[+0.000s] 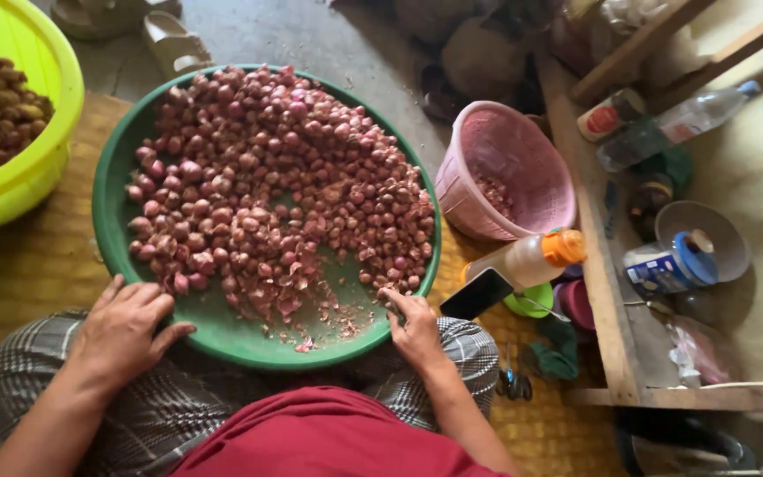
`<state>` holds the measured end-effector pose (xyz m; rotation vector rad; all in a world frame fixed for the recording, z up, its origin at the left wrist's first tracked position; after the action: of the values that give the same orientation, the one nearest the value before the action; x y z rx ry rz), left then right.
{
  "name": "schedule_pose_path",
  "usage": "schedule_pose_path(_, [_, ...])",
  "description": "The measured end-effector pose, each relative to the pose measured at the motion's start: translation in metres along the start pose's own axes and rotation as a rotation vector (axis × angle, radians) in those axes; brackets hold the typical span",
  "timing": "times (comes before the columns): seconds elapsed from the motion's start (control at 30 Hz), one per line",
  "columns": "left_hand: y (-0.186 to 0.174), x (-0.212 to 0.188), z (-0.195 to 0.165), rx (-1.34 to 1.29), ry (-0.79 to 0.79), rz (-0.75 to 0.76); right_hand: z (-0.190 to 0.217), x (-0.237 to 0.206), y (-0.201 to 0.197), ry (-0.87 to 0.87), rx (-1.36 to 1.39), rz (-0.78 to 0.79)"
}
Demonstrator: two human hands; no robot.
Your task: The person sits on the floor in front of a large green tray filled with shallots and peels off the dry outer skins by hand, one shallot at a time, dropping the removed skins onto the tray and setting the peeled shallots aside.
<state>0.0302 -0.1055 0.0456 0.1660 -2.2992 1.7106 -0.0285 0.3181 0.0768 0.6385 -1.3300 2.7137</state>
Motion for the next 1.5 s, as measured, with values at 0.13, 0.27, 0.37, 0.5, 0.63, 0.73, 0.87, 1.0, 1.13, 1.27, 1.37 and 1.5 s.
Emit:
schedule_pose_path(0.13, [0.010, -0.008, -0.009, 0.038, -0.006, 0.090, -0.022, -0.002, 0.003, -0.061, 0.026, -0.054])
schedule_pose_path(0.27, [0.006, -0.022, -0.029, -0.012, 0.003, 0.063, -0.041, -0.002, 0.000, 0.024, -0.011, -0.050])
schedule_pose_path(0.37, [-0.005, -0.032, -0.042, -0.021, 0.027, 0.055, -0.045, 0.003, -0.005, -0.060, -0.044, -0.079])
schedule_pose_path(0.5, [-0.020, -0.037, -0.051, -0.103, 0.075, -0.032, -0.038, 0.004, -0.008, -0.002, -0.048, -0.046])
schedule_pose_path(0.63, [-0.027, -0.023, -0.053, -0.201, 0.114, -0.284, -0.003, 0.009, -0.018, -0.141, -0.172, -0.128])
schedule_pose_path(0.73, [-0.005, 0.003, -0.061, -0.107, 0.107, -0.179, 0.024, 0.015, -0.021, -0.141, -0.068, -0.133])
schedule_pose_path(0.87, [0.035, 0.046, -0.097, -0.149, 0.311, -0.212, 0.051, 0.019, -0.009, -0.089, 0.131, -0.031])
schedule_pose_path(1.0, [0.065, 0.069, -0.115, -0.164, 0.387, -0.234, 0.064, 0.020, 0.020, 0.094, 0.310, 0.214])
schedule_pose_path(1.13, [0.068, 0.072, -0.110, -0.452, 0.120, -0.181, 0.069, 0.019, 0.043, 0.241, 0.420, 0.292])
schedule_pose_path(1.27, [0.075, 0.053, -0.108, -1.298, -0.397, 0.059, 0.072, 0.019, 0.069, 0.374, 0.785, 0.385])
schedule_pose_path(1.37, [0.080, 0.033, -0.116, -1.647, -0.648, 0.208, 0.077, 0.013, 0.086, 0.334, 0.916, 0.379])
schedule_pose_path(1.5, [0.084, 0.022, -0.118, -1.664, -0.697, 0.125, 0.075, 0.010, 0.092, 0.228, 0.878, 0.318])
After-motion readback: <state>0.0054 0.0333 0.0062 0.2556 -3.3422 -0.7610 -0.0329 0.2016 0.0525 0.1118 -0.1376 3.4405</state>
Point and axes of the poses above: each hand's wrist, its own x-axis towards the middle knuckle, its own y-axis out of the palm, z = x × y, the point moved 4 cm from there along x, towards the middle knuckle, and after that the axes turned 11 degrees about -z, right-handed, at the moved point
